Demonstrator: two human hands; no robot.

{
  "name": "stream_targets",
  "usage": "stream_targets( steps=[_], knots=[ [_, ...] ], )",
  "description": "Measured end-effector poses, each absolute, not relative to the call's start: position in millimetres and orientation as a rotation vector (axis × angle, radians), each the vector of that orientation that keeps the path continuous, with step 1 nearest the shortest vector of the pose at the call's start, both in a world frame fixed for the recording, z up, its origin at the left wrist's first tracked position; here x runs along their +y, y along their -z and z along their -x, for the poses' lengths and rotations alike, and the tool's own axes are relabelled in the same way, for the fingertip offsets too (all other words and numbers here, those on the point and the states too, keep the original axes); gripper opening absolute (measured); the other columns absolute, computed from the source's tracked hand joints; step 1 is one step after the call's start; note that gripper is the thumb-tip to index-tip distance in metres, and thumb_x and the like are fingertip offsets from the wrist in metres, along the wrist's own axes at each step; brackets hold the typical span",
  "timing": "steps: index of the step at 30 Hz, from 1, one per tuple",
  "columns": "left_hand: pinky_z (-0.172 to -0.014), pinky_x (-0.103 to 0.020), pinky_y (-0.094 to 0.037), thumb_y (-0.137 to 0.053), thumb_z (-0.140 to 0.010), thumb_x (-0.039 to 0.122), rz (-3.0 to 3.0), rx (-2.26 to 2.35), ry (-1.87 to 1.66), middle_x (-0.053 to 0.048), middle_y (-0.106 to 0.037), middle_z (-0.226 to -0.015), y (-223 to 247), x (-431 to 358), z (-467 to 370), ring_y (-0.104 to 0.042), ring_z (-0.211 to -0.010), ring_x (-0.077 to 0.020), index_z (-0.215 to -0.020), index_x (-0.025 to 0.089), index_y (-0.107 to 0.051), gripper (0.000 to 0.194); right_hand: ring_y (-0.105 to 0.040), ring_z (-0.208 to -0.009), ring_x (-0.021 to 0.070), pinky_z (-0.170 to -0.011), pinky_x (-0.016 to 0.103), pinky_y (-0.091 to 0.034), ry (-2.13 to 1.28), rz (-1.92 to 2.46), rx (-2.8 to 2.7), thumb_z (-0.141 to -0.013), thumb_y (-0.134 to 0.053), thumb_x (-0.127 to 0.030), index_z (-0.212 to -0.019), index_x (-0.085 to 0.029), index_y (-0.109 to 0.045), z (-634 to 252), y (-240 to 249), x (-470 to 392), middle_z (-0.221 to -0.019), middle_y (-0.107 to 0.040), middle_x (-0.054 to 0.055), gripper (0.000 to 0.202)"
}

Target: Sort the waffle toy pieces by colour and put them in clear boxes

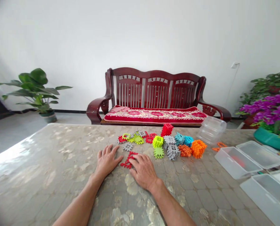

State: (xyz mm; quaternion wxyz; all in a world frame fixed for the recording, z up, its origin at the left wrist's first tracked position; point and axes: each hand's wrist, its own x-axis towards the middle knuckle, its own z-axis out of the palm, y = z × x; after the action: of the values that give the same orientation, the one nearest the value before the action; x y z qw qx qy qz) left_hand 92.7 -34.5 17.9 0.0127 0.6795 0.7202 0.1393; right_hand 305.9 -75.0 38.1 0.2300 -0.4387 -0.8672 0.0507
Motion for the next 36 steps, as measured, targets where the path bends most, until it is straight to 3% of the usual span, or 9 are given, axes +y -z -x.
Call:
stream_targets(
  steps=[4, 7, 12, 17, 21, 26, 36],
  knots=[
    [-0.115, -0.054, -0.018, -0.05, -0.088, 0.047, -2.11, 2.244, -0.456, -0.013, -0.046, -0.149, -17.2, -33.6, -91.1, -0.034, -0.14, -0.0321, -0.137, 0.028, -0.055, 0.052, -0.056, -0.107, 0.0224, -0.099, 0.04, -0.04, -0.098, 1.283, -2.264, -0.094, -0.055, -0.029, -0.109, -0.026, -0.068, -314.3, -35.8, -74.0, -0.112, -0.068, 0.004, 0.02],
    [-0.115, -0.052, -0.019, -0.048, -0.09, 0.042, -2.086, 2.239, -0.477, -0.01, -0.049, -0.147, -17.4, -33.5, -89.7, -0.035, -0.14, -0.0307, -0.135, 0.029, -0.057, 0.047, -0.058, -0.099, 0.021, -0.093, 0.038, -0.042, -0.079, 1.299, -2.155, -0.098, -0.047, -0.027, -0.103, -0.024, -0.069, -319.8, -29.4, -70.7, -0.102, -0.07, 0.004, 0.023],
    [-0.116, -0.049, -0.02, -0.047, -0.09, 0.035, -1.998, 2.203, -0.582, -0.006, -0.053, -0.145, -20.3, -32.4, -86.2, -0.038, -0.139, -0.0273, -0.13, 0.03, -0.06, 0.043, -0.059, -0.098, 0.0203, -0.092, 0.037, -0.043, -0.055, 1.286, -1.996, -0.101, -0.04, -0.029, -0.104, -0.023, -0.069, -326.1, -22.9, -64.5, -0.102, -0.07, 0.005, 0.029],
    [-0.113, -0.05, -0.026, -0.041, -0.091, 0.037, -1.799, 2.241, -0.629, -0.009, -0.059, -0.137, -33.8, -21.4, -94.3, -0.047, -0.133, -0.0271, -0.135, 0.026, -0.055, 0.047, -0.06, -0.098, 0.0198, -0.09, 0.036, -0.045, -0.041, 1.168, -1.967, -0.101, -0.039, -0.029, -0.105, -0.023, -0.068, -329.7, -24.1, -63.8, -0.101, -0.071, 0.005, 0.03],
    [-0.113, -0.061, -0.021, -0.04, -0.092, 0.049, -1.902, 2.244, -0.55, -0.009, -0.046, -0.151, -48.5, 7.3, -114.6, -0.028, -0.145, -0.0334, -0.139, 0.03, -0.05, 0.052, -0.062, -0.093, 0.0192, -0.087, 0.036, -0.046, -0.035, 1.076, -1.954, -0.101, -0.039, -0.027, -0.1, -0.023, -0.067, -332.1, -24.3, -63.8, -0.096, -0.071, 0.005, 0.028],
    [-0.112, -0.066, -0.02, -0.038, -0.092, 0.055, -2.109, 2.141, -0.361, -0.009, -0.031, -0.16, -56.6, 55.9, -132.6, -0.018, -0.149, -0.0353, -0.145, 0.035, -0.042, 0.057, -0.062, -0.09, 0.0184, -0.084, 0.034, -0.045, -0.012, 1.03, -1.923, -0.1, -0.043, -0.024, -0.098, -0.023, -0.066, -332.5, -23.2, -62.2, -0.093, -0.07, 0.004, 0.024],
    [-0.108, -0.061, -0.031, -0.038, -0.092, 0.05, -2.304, 1.855, -0.156, -0.015, -0.04, -0.153, -41.1, 35.3, -136.8, -0.039, -0.139, -0.0341, -0.147, 0.03, -0.04, 0.059, -0.062, -0.092, 0.018, -0.085, 0.033, -0.046, -0.154, 1.007, -1.901, -0.1, -0.04, -0.022, -0.1, -0.024, -0.066, -336.6, -24.1, -61.1, -0.094, -0.069, 0.004, 0.026]
  ],
)
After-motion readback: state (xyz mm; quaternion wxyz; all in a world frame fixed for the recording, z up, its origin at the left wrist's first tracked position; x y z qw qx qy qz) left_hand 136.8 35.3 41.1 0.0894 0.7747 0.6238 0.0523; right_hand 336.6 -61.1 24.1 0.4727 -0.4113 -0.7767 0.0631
